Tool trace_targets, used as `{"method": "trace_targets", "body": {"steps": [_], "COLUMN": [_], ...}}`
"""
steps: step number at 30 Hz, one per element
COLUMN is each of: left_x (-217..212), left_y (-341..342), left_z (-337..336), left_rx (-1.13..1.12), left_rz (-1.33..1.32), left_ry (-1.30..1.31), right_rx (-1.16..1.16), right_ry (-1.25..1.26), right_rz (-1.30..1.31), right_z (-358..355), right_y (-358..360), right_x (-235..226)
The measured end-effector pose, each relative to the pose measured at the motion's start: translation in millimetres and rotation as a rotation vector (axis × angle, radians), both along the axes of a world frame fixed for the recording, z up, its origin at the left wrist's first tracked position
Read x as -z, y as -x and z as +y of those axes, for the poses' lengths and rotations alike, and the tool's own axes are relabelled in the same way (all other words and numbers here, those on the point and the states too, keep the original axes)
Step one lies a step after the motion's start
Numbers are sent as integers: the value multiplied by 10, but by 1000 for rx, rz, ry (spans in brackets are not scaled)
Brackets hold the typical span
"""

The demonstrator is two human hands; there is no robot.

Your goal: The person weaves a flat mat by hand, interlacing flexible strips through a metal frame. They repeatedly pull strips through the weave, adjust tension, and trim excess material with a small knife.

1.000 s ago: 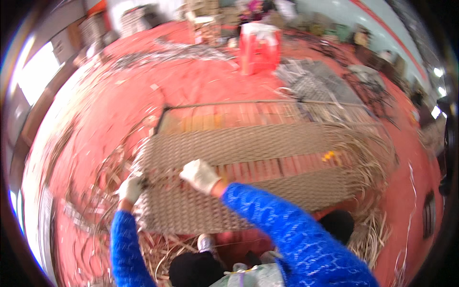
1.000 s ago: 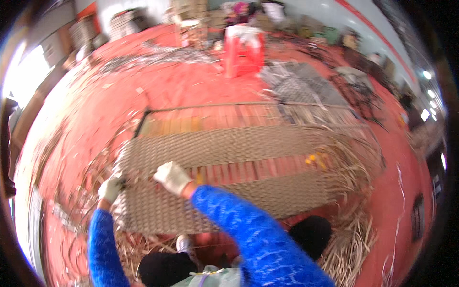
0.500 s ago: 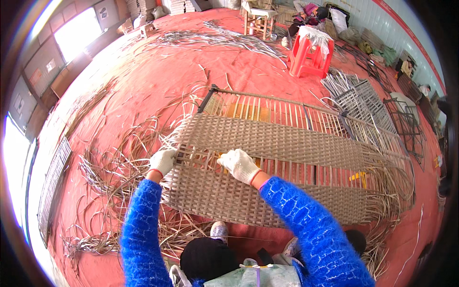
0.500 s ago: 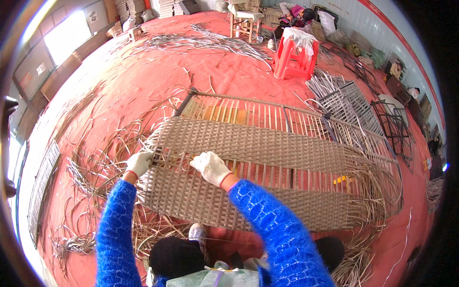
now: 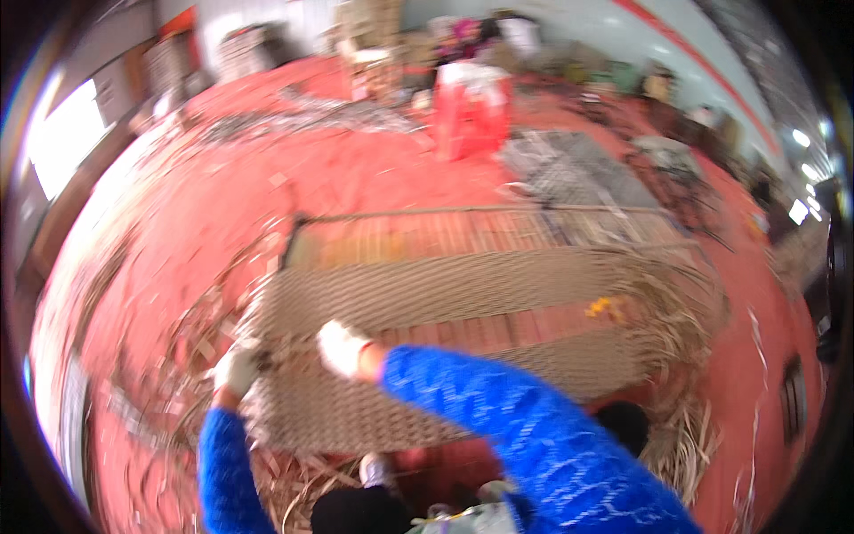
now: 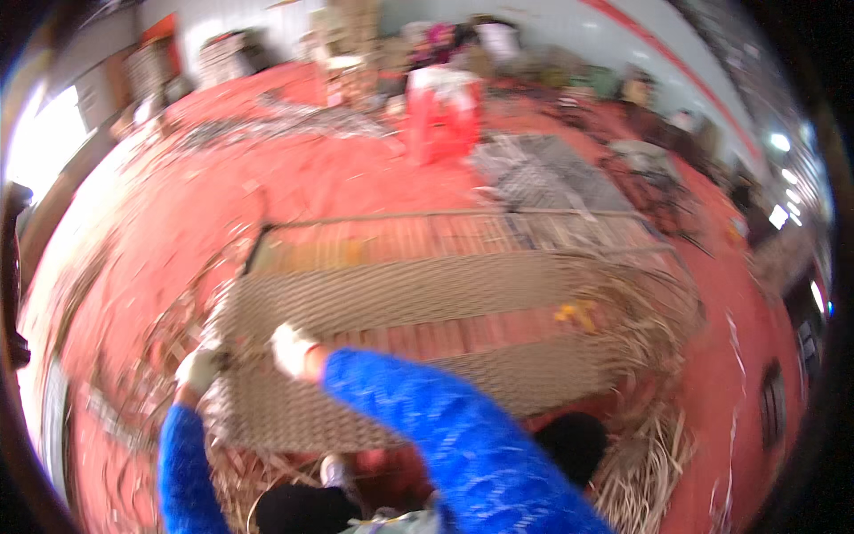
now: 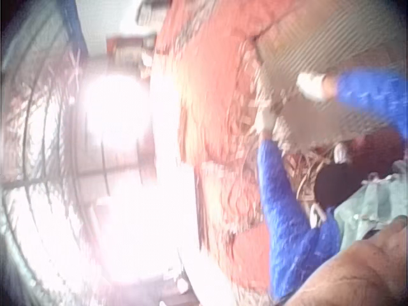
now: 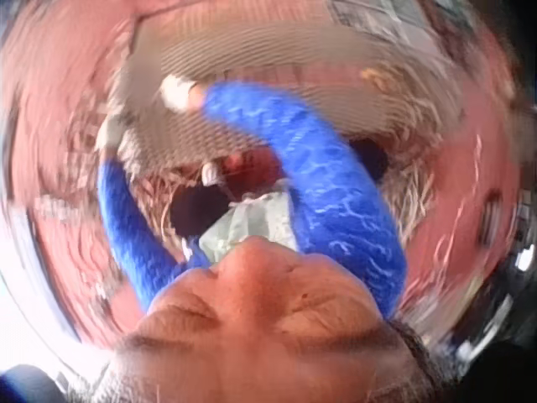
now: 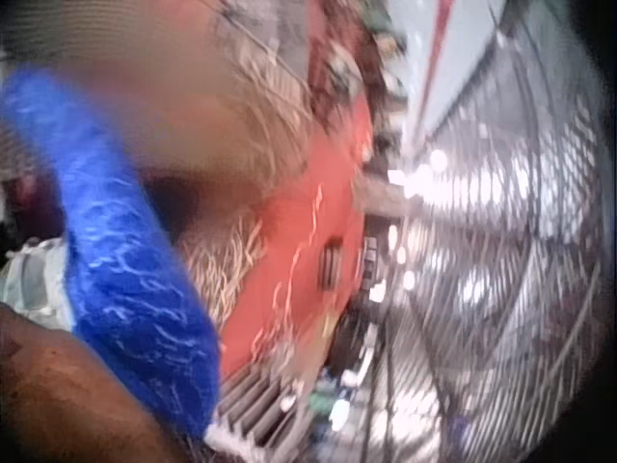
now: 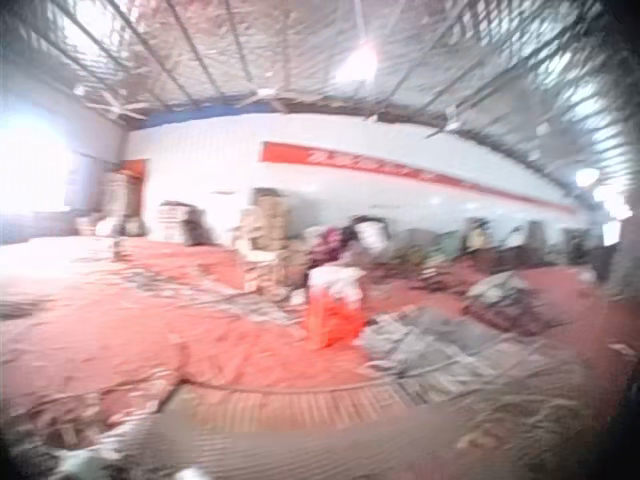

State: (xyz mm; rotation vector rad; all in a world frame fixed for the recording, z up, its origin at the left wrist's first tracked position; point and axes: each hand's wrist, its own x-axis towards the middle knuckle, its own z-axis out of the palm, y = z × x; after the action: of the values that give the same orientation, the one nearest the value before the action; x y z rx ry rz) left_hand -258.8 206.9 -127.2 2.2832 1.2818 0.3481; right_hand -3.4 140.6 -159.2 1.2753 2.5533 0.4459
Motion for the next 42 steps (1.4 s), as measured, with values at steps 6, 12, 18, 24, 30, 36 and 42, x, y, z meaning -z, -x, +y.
{"method": "trace_targets", "body": {"steps": [6, 12, 18, 24, 30, 36, 42], "left_x": [157, 189, 104, 45, -4, 30, 64], "left_y": [57, 122, 69, 1, -18, -36, -22], "left_z": [166, 186, 147, 77, 42, 39, 48], "left_rx": [-57, -105, -91, -94, -121, -155, -158], "left_rz": [192, 153, 113, 137, 157, 166, 94], "left_ry": [-316, -285, -265, -336, -325, -355, -305], "right_rx": [43, -109, -115, 218, 303, 285, 145], "right_ry": [-90, -430, -524, -625, -599, -498, -360], "right_rz": [275, 434, 229, 67, 147, 222, 327], "right_z": [153, 109, -195, -423, -443, -480, -516], "right_y": [-14, -110, -185, -97, -60, -104, -352], "right_x": [245, 498, 48, -244, -184, -159, -165]}}
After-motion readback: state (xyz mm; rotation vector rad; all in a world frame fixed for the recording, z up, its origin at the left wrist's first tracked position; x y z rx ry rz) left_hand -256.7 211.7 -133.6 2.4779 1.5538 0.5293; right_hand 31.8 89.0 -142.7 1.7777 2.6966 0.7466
